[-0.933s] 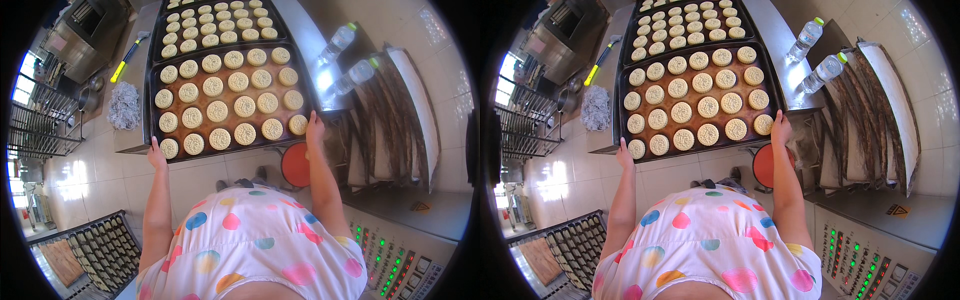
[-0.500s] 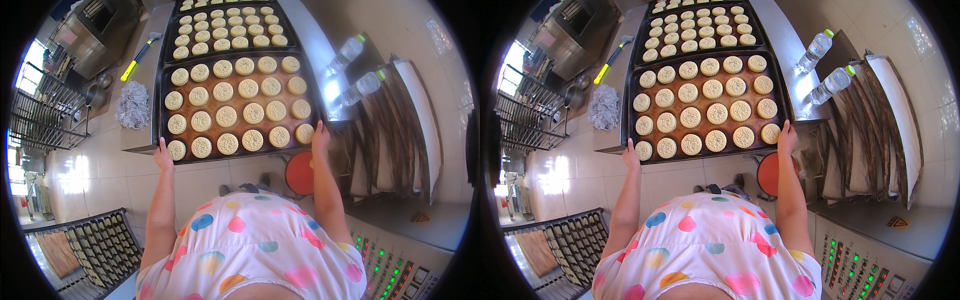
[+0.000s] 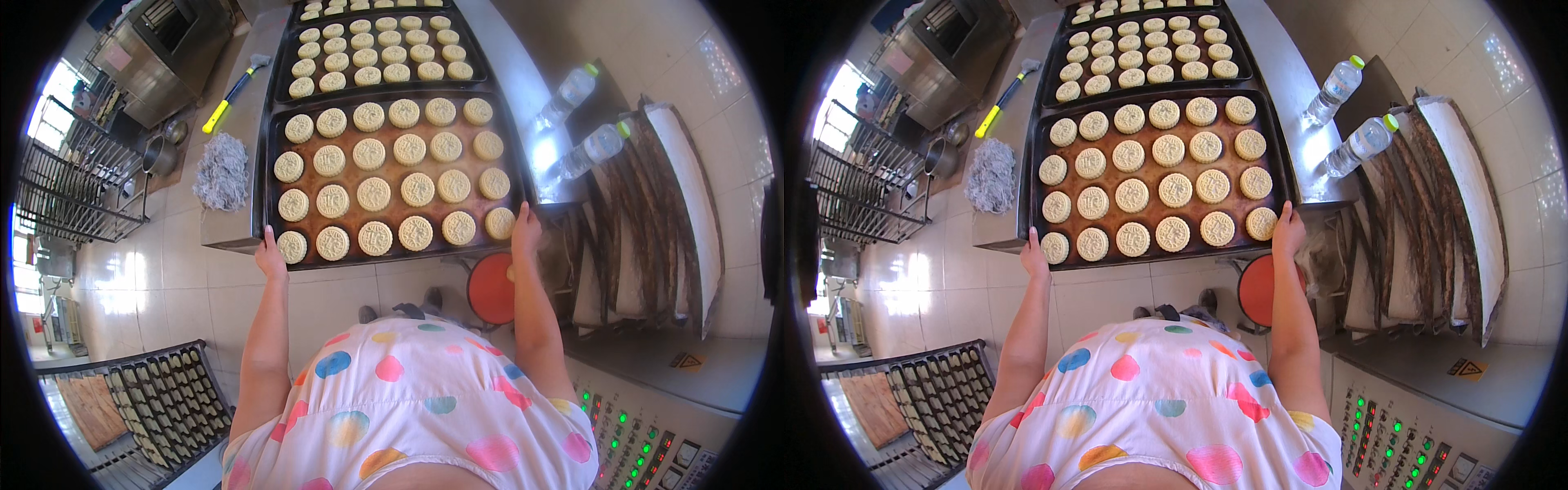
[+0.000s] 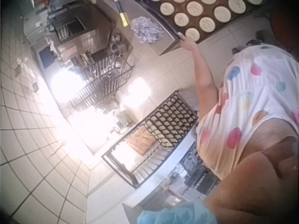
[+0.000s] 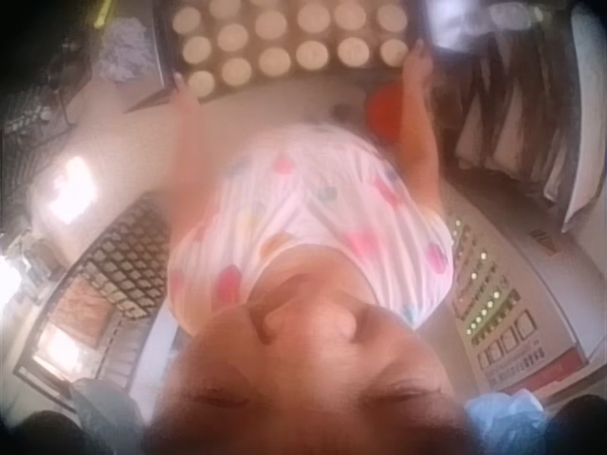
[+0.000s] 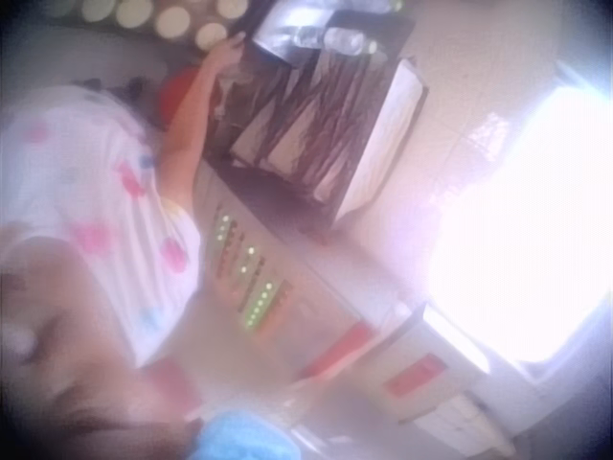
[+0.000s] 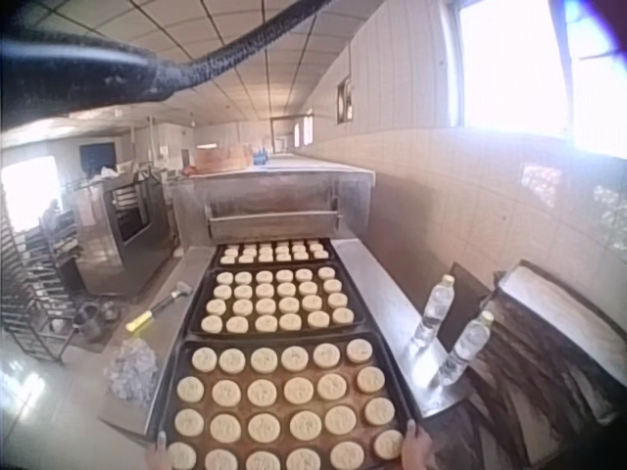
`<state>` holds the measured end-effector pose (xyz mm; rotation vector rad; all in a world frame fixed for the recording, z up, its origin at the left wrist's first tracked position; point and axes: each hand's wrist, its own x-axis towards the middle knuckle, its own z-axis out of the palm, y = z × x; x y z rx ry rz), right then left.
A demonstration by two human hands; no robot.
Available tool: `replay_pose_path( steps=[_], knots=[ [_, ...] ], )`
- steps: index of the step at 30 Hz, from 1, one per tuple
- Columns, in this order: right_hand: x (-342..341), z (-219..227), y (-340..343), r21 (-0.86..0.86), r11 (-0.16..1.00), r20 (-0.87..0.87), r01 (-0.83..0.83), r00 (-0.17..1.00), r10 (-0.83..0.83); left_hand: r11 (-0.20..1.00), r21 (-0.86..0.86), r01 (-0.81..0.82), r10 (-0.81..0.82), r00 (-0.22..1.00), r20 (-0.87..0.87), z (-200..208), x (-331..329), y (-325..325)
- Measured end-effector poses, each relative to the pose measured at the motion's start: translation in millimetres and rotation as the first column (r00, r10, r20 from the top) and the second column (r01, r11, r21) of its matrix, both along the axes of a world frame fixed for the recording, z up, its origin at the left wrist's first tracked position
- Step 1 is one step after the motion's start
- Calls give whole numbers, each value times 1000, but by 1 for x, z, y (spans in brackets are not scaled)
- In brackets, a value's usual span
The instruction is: The person picks up a tray of cookies from a table, places it onto a cooling rack, and then picks up another tray to place on the table and arrange the cookies by hand.
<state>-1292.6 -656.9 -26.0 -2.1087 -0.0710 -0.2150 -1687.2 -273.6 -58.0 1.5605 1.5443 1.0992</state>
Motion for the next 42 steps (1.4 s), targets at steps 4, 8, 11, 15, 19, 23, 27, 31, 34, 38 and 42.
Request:
replay_pose_path(
  steps=[4, 8, 11, 15, 19, 23, 27, 31, 34, 38, 42],
  knots=[
    [-2, -1, -3, 4, 1000, 11, -9, 1000, 9, 1000, -24, -3, 2, 999, -37, 8, 0, -9],
    [-5, 10, 1, -4, 1000, -24, -14, 1000, 14, 999, -30, -39, 35, 992, -118, 21, 2, -13],
    [1, 14, 5, -16, 1000, -46, -8, 999, 7, 998, -47, -46, 40, 990, -135, 26, 4, -10],
    [31, -13, -13, 152, 982, -90, -111, 988, 126, 976, -210, 53, -18, 986, 164, 26, 16, -8],
    [-22, 17, -19, 635, 771, -453, 48, 832, 321, 800, -426, 423, 6, 704, 710, 19, -18, -35],
    [-41, -4, -57, 794, 608, -486, -25, 574, 659, 622, -394, 677, -51, 537, 842, 11, -29, -71],
    [-46, -14, -52, 864, 496, -357, -86, 589, 725, 623, -299, 723, -81, 440, 895, 13, -23, -91],
    [-45, -1, -47, 856, 497, -280, -146, 677, 680, 679, -294, 673, -88, 472, 877, 27, -24, -95],
    [-49, 24, -45, 852, 499, -262, -157, 698, 667, 709, -197, 677, -184, 448, 875, 48, -24, -86],
    [-37, 25, -31, 868, 466, -225, -169, 703, 674, 719, -209, 662, -214, 498, 840, 44, -12, -73],
    [-27, 21, -12, 878, 455, -213, -149, 728, 651, 714, -217, 665, -204, 496, 844, 43, 0, -59]
  ],
)
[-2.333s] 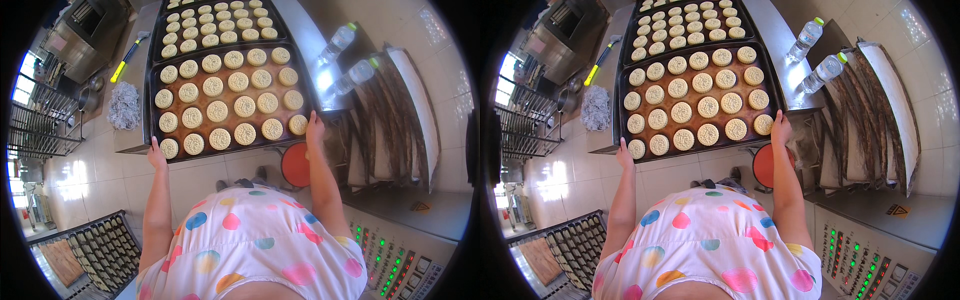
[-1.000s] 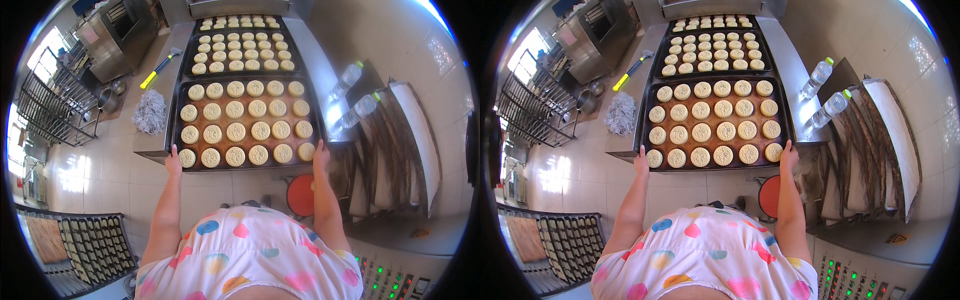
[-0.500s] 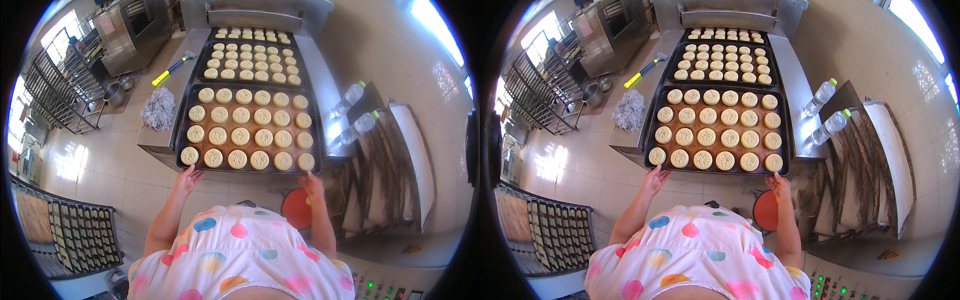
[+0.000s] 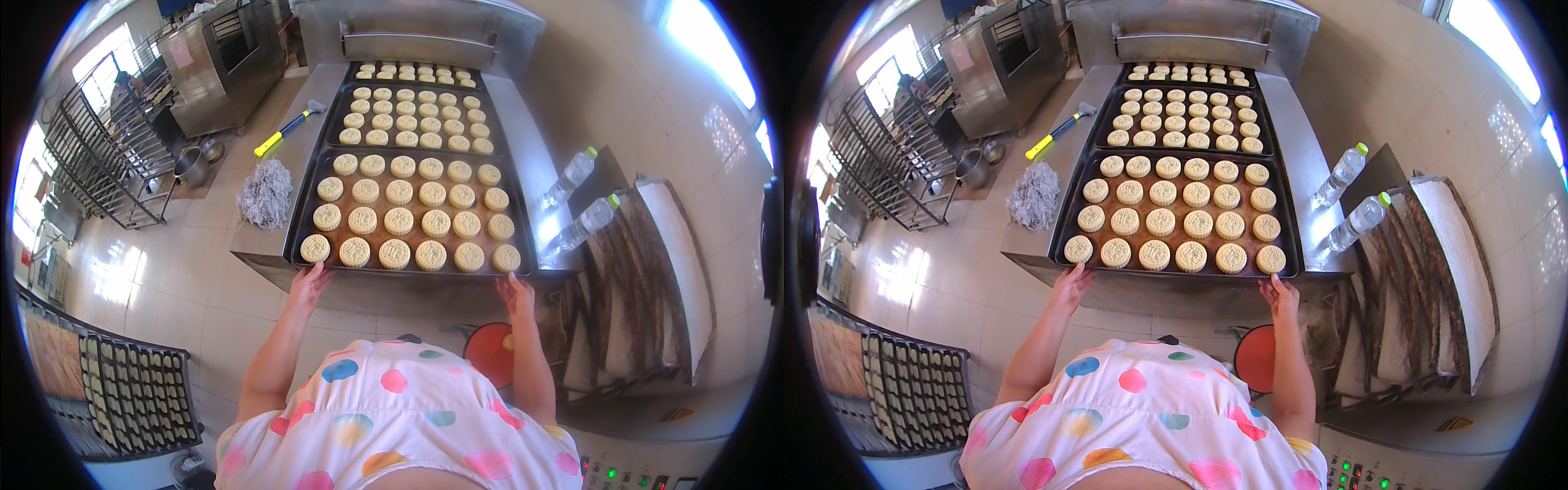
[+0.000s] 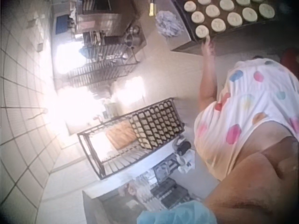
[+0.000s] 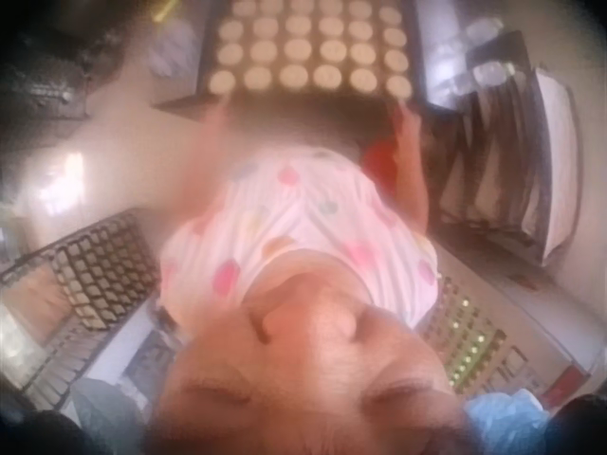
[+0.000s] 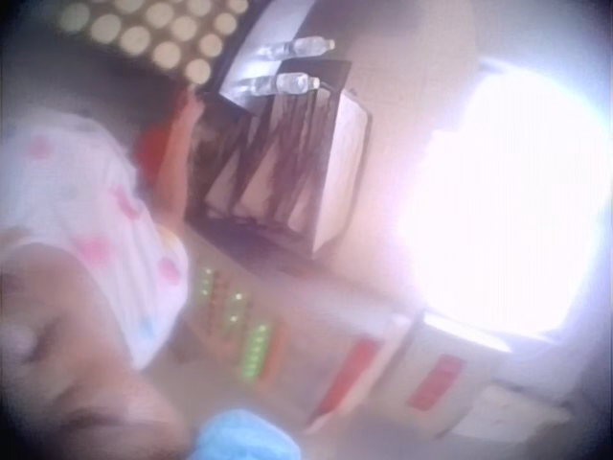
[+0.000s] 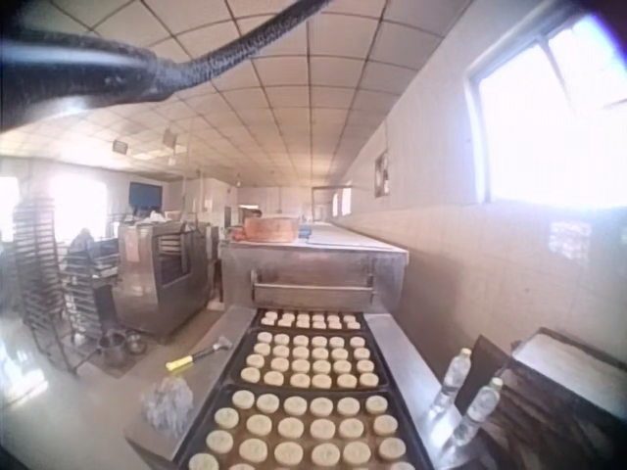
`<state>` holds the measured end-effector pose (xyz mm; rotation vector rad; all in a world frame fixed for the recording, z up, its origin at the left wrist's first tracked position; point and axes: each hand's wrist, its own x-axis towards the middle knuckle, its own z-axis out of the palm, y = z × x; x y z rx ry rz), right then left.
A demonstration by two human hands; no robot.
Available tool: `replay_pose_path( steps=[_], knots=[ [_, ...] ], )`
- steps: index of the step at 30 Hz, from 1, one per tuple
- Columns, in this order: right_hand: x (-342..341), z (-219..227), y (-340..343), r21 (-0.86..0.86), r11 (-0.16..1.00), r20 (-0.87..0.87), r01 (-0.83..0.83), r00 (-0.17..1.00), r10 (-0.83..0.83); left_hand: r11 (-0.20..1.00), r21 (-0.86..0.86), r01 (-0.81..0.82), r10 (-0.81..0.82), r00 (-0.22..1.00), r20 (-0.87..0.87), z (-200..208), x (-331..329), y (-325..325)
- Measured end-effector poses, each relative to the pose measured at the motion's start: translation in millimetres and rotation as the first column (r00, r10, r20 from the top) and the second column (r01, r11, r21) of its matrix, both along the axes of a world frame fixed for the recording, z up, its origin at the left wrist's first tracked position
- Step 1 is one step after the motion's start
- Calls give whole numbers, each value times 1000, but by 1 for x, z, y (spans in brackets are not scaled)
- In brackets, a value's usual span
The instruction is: The person picks up a tray of cookies from a table, places it onto a cooling rack, and then picks up another tray to place on the table and arrange the cookies by hand.
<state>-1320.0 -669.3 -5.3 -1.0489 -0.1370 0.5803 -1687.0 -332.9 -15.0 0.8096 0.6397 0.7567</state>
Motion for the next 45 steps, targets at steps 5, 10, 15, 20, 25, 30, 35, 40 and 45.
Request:
replay_pose_path(
  steps=[5, 10, 15, 20, 25, 30, 35, 40, 45],
  knots=[
    [6, -4, 11, -8, 1000, -32, 17, 999, -17, 999, -27, 31, -34, 996, -84, 3, 4, 7],
    [13, 1, 13, -25, 1000, -78, -7, 997, 5, 999, -25, 36, -38, 993, -107, 2, 8, 15],
    [13, -8, 16, 47, 996, -58, -78, 995, 81, 998, -15, 67, -68, 991, -114, -3, 11, 14],
    [12, -12, 20, 48, 993, 5, -104, 995, 104, 996, 26, 90, -85, 986, -144, -2, 10, 14],
    [1, 8, 24, 37, 996, 31, -85, 996, 84, 998, 1, 70, -69, 988, -139, 0, 12, 13],
    [4, 7, 23, 31, 995, 39, -96, 995, 95, 999, 7, 45, -43, 987, -157, 1, 16, 11],
    [10, -8, 21, 45, 995, 26, -93, 995, 91, 999, 36, 26, -19, 984, -180, -2, 16, 9],
    [12, -10, 22, 34, 997, 1, -68, 998, 68, 999, 46, -18, 27, 981, -190, 4, 19, 3],
    [11, -5, 24, 9, 998, -12, -57, 998, 58, 997, 29, -71, 75, 978, -197, 3, 23, -1]
  ],
)
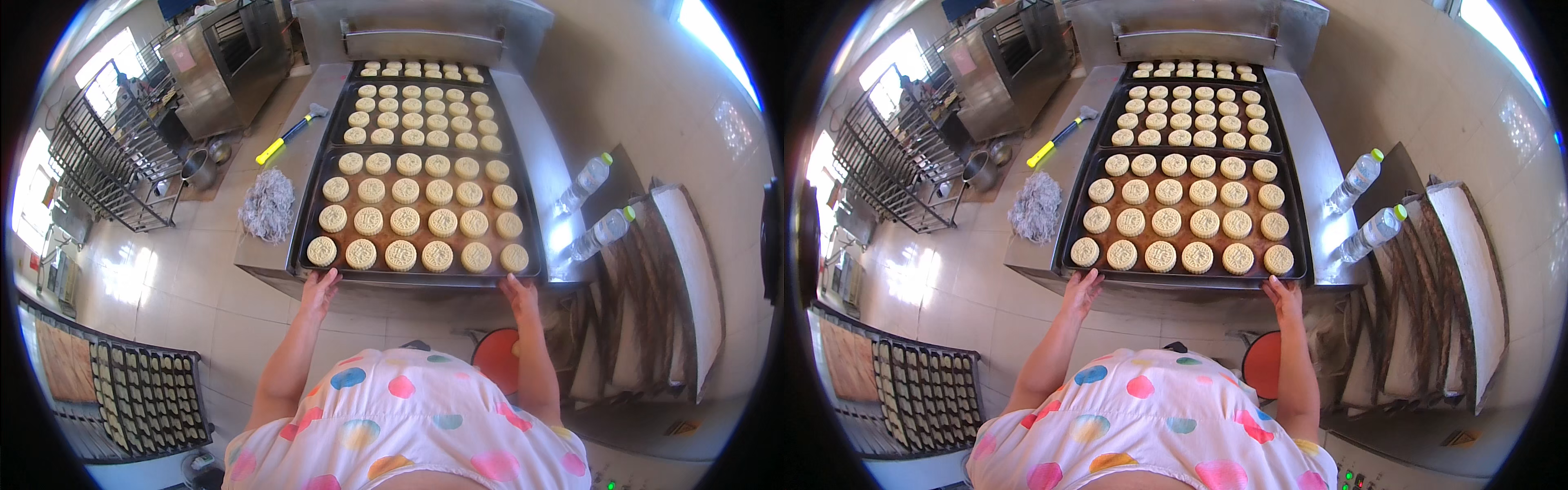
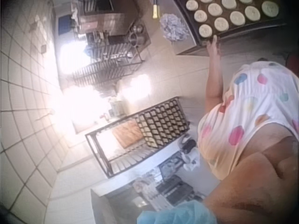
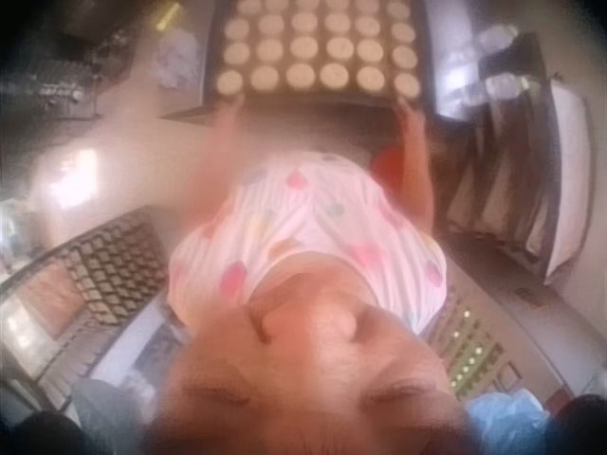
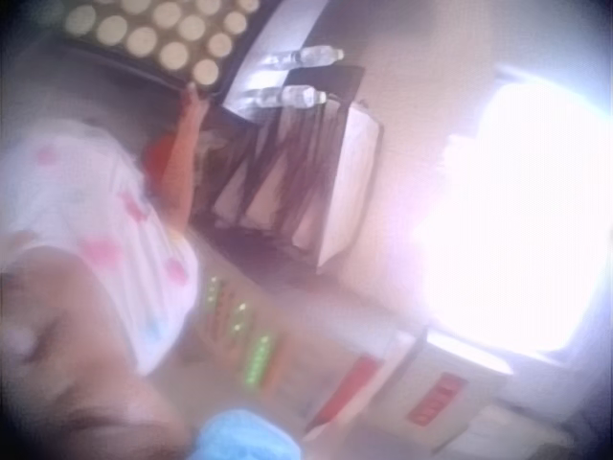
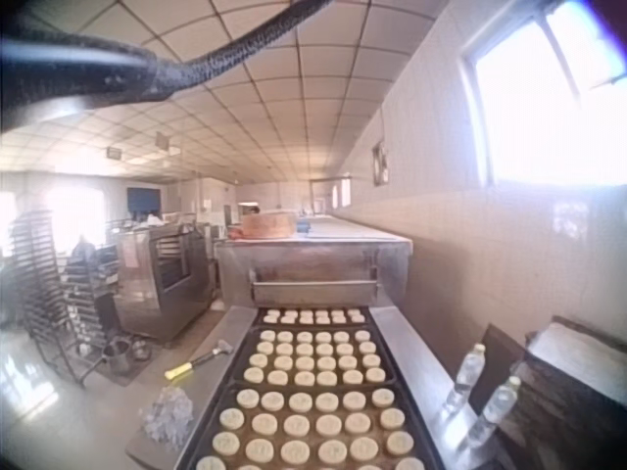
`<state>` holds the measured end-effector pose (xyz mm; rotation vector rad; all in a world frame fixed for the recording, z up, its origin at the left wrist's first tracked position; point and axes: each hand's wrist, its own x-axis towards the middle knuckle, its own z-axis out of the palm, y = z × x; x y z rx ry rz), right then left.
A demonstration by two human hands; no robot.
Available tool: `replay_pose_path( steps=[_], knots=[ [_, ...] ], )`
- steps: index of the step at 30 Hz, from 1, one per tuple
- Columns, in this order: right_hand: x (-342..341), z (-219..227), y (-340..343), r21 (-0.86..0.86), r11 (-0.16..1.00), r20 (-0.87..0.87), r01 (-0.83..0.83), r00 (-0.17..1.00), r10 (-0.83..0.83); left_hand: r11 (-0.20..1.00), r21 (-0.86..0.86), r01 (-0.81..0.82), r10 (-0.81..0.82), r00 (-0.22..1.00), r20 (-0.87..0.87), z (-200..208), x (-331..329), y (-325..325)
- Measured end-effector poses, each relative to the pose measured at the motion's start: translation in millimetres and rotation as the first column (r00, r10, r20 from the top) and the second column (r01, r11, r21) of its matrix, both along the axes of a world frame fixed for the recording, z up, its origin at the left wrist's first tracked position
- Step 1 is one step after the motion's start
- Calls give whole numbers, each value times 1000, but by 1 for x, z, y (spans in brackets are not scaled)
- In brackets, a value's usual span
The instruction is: The person picks up a tray of cookies from a table, places it onto a cooling rack, and then picks up another tray to place on the table and arrange the cookies by hand.
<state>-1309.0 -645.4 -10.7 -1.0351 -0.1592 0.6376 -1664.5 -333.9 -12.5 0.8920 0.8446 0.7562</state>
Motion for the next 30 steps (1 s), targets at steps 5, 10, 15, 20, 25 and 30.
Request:
replay_pose_path(
  steps=[5, 10, 15, 20, 25, 30],
  knots=[
    [-2, 0, 4, -35, 999, 17, -3, 1000, 4, 999, 35, 12, -11, 1000, -21, -2, -2, 3],
    [-11, -1, 5, -27, 998, -38, -63, 997, 62, 999, 33, 31, -29, 998, -60, 1, 2, -7],
    [-17, -11, 11, 5, 985, -62, -171, 983, 171, 992, 91, 82, -73, 992, -99, 1, 11, -19],
    [-38, -14, 18, 54, 975, -106, -216, 970, 221, 973, 143, 184, -172, 981, -88, -46, -6, -31],
    [-52, -23, 20, 10, 946, -98, -324, 941, 323, 987, 44, 154, -143, 973, -182, -86, -44, -64],
    [-78, -52, 35, -53, 886, -181, -461, 877, 446, 999, -37, 39, -48, 956, -290, -137, -111, -93]
  ],
)
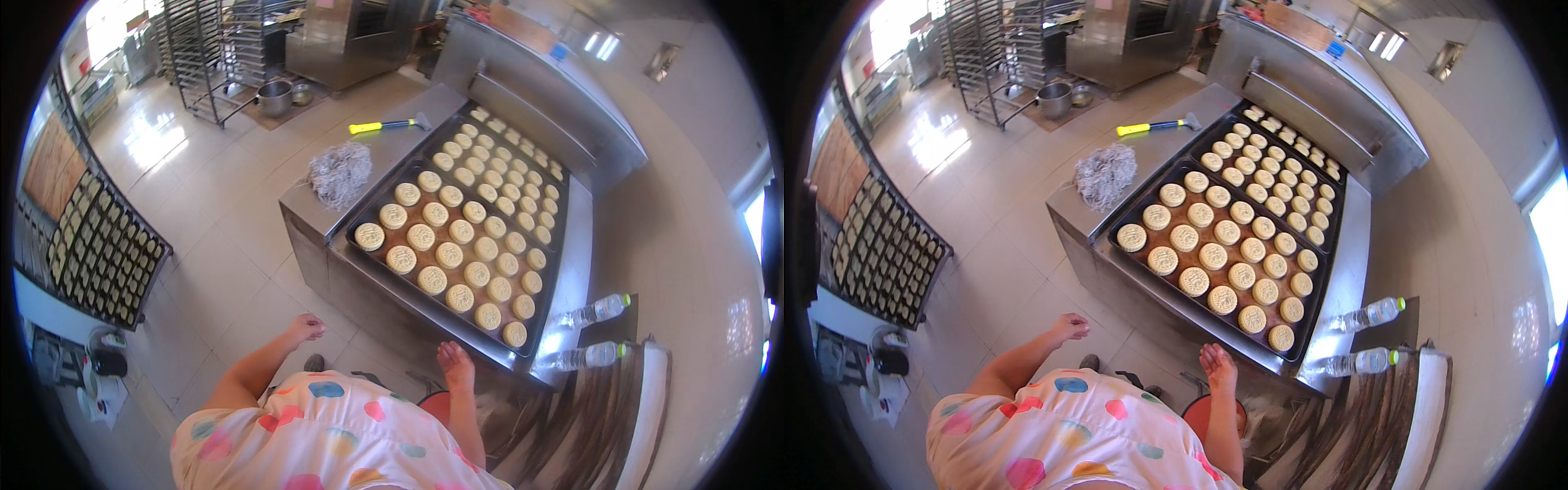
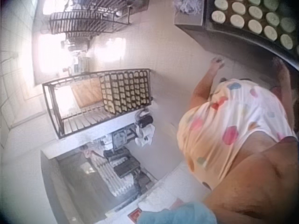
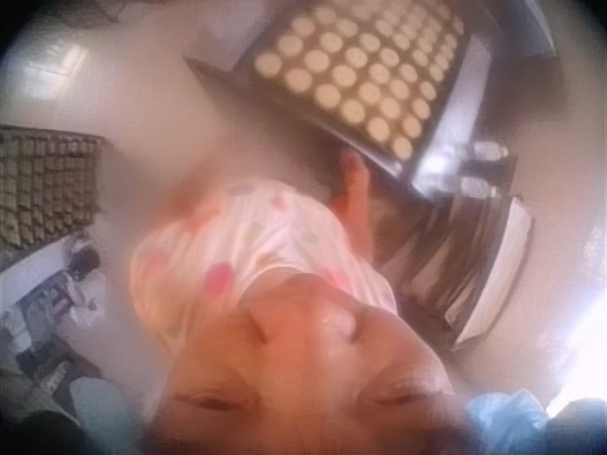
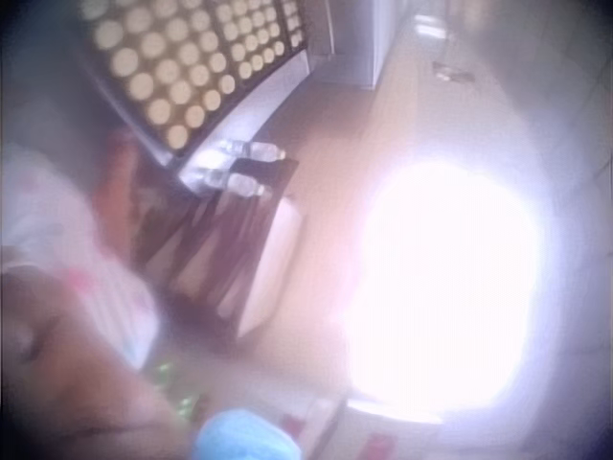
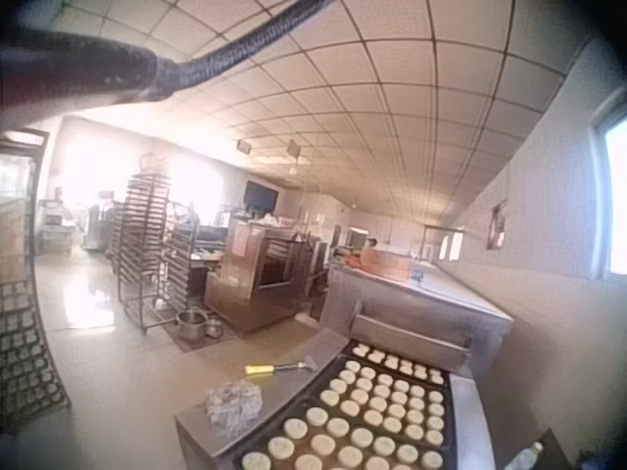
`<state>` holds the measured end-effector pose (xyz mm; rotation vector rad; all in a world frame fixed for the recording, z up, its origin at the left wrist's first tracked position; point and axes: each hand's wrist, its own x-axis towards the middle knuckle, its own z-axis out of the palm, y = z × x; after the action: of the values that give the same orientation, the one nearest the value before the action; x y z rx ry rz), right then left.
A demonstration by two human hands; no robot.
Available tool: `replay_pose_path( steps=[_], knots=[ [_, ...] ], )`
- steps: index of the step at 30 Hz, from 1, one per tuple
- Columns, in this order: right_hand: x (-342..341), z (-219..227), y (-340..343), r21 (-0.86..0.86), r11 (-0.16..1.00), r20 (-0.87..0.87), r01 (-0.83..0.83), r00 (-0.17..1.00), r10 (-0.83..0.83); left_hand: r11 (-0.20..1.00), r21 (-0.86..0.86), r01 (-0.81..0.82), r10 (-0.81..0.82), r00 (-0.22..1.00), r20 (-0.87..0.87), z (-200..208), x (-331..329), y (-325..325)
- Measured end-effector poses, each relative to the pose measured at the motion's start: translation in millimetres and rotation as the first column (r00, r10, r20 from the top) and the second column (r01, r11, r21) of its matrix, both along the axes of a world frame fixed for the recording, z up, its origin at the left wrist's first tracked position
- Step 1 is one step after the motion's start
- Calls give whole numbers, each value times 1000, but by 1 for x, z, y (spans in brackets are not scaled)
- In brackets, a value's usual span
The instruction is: The person picks up a tray of cookies from a table, places it onto a cooling rack, and then picks up another tray to place on the table and arrange the cookies by hand.
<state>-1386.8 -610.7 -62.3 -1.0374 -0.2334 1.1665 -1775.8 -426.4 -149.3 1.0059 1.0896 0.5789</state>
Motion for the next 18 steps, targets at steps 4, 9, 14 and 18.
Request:
replay_pose_path(
  steps=[4, 9, 14, 18],
  knots=[
    [-36, -21, 24, -91, 984, -6, -152, 988, 152, 981, -67, -184, 178, 980, -90, -31, -53, -23],
    [-93, -37, 63, -220, 886, 15, -408, 907, 422, 944, -134, -302, 287, 950, -123, -63, -111, -60],
    [-165, -30, 114, -324, 754, 78, -571, 778, 623, 924, -178, -338, 301, 931, -206, -95, -164, -89],
    [-221, -19, 143, -361, 700, 133, -616, 709, 693, 900, -239, -365, 289, 909, -300, -121, -206, -81]
  ],
)
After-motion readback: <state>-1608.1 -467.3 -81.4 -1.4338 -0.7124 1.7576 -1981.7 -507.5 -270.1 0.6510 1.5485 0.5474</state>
